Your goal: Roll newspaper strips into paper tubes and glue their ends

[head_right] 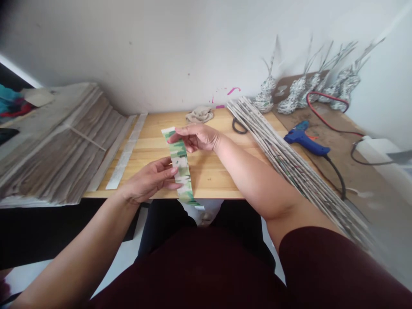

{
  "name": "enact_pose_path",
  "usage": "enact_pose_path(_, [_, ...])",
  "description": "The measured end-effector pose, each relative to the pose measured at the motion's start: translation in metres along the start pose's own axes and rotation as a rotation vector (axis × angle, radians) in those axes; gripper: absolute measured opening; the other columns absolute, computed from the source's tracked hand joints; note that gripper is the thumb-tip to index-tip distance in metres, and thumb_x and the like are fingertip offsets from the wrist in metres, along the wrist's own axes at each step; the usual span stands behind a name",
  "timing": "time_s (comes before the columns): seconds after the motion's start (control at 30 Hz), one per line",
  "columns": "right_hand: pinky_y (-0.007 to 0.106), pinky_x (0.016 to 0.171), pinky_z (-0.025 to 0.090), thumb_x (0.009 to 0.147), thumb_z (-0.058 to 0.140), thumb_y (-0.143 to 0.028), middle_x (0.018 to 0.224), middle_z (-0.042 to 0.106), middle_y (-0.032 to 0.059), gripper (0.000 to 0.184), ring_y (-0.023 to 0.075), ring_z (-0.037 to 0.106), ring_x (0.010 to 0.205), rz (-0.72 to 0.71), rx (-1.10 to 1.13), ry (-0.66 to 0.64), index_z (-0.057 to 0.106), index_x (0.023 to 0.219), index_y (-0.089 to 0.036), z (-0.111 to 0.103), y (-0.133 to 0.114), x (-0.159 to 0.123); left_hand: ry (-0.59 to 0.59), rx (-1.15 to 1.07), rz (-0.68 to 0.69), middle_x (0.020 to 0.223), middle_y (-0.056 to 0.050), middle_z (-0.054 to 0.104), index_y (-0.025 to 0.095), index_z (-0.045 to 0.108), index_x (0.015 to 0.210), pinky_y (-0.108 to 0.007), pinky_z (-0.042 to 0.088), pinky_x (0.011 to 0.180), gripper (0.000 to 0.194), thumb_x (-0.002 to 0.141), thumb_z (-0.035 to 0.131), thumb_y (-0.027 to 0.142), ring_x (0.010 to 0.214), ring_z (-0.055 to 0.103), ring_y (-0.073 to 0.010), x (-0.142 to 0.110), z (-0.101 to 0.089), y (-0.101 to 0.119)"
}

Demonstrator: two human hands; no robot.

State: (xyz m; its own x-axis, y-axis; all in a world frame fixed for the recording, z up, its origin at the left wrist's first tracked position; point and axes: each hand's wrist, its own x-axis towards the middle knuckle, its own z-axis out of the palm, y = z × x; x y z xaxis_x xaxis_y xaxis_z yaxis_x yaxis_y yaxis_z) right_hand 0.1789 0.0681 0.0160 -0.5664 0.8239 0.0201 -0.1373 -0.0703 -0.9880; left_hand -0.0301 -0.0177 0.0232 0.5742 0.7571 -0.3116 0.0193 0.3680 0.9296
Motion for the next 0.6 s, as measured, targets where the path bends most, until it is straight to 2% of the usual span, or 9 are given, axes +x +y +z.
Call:
enact_pose_path(0.1, [0.022,0.037,0.036,0.080,0.063,-0.052,0.072,0.073,0.0103,0.047,0.0136,0.058,0.046,0.072,0.012,-0.140,0.075,0.091,-0.008,0.001,-0.004,-0.005,0.084,-0.042,0.096,0.117,-0.012,0.065,0.017,0.064,0.119,-0.028,0.057,0.075,0.043,0.083,0.067,0.042,0.099,0.065,-0.0198,0.007,-0.007,0.016])
enact_pose_path(0.2, [0.019,0.034,0.032,0.077,0.067,-0.051,0.080,0.075,0.0124,0.046,0.0118,0.060,0.046,0.111,0.018,-0.234,0.076,0.092,-0.009,0.001,-0.004,-0.005,0.143,-0.056,0.127,0.104,-0.013,0.069,0.014,0.070,0.106,-0.020,0.053,0.056,0.050,0.082,0.062,0.057,0.085,0.065,-0.0175,0.023,-0.011,0.032])
enact_pose_path(0.3, [0.017,0.032,0.028,0.079,0.066,-0.051,0.074,0.074,0.0132,0.048,0.0117,0.061,0.044,0.111,0.025,-0.347,0.075,0.096,-0.007,-0.002,-0.001,-0.003,0.203,-0.002,0.159,0.083,-0.008,0.069,0.013,0.074,0.094,-0.013,0.038,0.040,0.046,0.073,0.072,0.054,0.061,0.058,-0.0086,0.043,-0.013,0.040])
enact_pose_path(0.37, [0.017,0.031,0.028,0.079,0.067,-0.051,0.080,0.075,0.0141,0.049,0.0121,0.062,0.045,0.111,0.060,-0.387,0.074,0.100,-0.007,-0.006,0.003,-0.001,0.230,0.024,0.198,0.073,-0.005,0.067,0.012,0.074,0.089,-0.012,0.030,0.035,0.040,0.070,0.078,0.047,0.050,0.050,-0.0041,0.054,-0.015,0.043])
enact_pose_path(0.43, [0.018,0.030,0.025,0.077,0.069,-0.050,0.092,0.075,0.0144,0.046,0.0118,0.063,0.047,0.114,0.106,-0.381,0.073,0.098,-0.009,-0.012,0.005,0.000,0.232,-0.001,0.237,0.073,-0.005,0.068,0.011,0.074,0.086,-0.012,0.032,0.035,0.036,0.070,0.079,0.043,0.048,0.051,-0.0040,0.059,-0.014,0.048])
enact_pose_path(0.5, [0.018,0.029,0.022,0.078,0.068,-0.050,0.091,0.075,0.0129,0.043,0.0117,0.063,0.047,0.106,0.151,-0.326,0.073,0.090,-0.009,-0.017,0.007,0.001,0.206,-0.058,0.269,0.083,-0.007,0.071,0.012,0.072,0.088,-0.012,0.039,0.039,0.032,0.074,0.076,0.041,0.057,0.061,-0.0081,0.053,-0.010,0.055])
enact_pose_path(0.6, [0.019,0.034,0.033,0.087,0.056,-0.052,0.080,0.074,0.0096,0.044,0.0117,0.062,0.049,0.090,0.224,-0.168,0.067,0.072,-0.012,-0.020,0.007,0.001,0.154,-0.088,0.262,0.083,-0.007,0.072,0.017,0.068,0.094,-0.016,0.049,0.044,0.027,0.082,0.069,0.040,0.072,0.070,-0.0166,0.022,0.000,0.071])
